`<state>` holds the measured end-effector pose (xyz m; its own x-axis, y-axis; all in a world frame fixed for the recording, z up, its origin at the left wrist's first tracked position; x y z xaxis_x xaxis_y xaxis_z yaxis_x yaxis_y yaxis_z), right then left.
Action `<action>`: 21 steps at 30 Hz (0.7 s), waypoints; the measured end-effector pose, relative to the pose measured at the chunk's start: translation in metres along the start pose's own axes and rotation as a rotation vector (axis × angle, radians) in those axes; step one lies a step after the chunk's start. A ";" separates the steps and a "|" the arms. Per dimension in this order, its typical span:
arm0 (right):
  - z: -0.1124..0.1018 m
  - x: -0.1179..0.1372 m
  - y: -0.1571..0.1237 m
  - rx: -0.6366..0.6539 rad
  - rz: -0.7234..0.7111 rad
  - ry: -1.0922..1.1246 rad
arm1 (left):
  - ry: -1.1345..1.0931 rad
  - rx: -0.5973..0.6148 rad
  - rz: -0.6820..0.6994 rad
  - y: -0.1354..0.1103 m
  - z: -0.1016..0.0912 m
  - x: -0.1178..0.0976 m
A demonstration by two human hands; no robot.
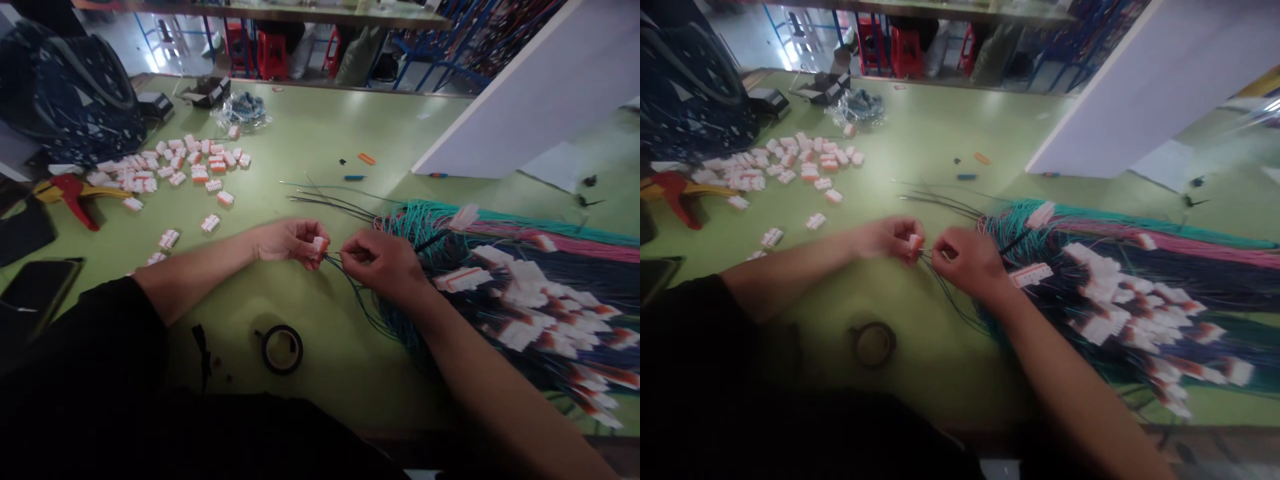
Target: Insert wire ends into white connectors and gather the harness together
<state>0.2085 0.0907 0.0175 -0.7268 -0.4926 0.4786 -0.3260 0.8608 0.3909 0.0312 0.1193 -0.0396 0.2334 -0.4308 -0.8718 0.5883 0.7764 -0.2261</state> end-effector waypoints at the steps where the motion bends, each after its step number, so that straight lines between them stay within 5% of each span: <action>1: 0.001 0.001 0.000 -0.005 0.001 -0.030 | -0.003 -0.006 0.008 0.000 0.000 0.000; 9: 0.010 0.004 -0.005 -0.043 -0.026 -0.192 | 0.039 -0.067 0.057 0.003 0.002 0.002; 21: 0.026 -0.006 -0.003 -0.017 -0.004 -0.078 | 0.041 -0.141 0.040 0.003 0.009 0.004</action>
<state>0.1987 0.0940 -0.0070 -0.7710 -0.4836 0.4144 -0.3190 0.8564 0.4060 0.0409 0.1153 -0.0397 0.2211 -0.3811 -0.8977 0.4641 0.8507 -0.2469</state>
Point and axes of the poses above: each hand's wrist, its own y-axis towards the middle knuckle, its own z-axis out of the palm, x = y × z, the point moved 1 cm from there along y, towards the middle knuckle, and after that the axes turned 13 degrees about -x, right-handed, at the moved point
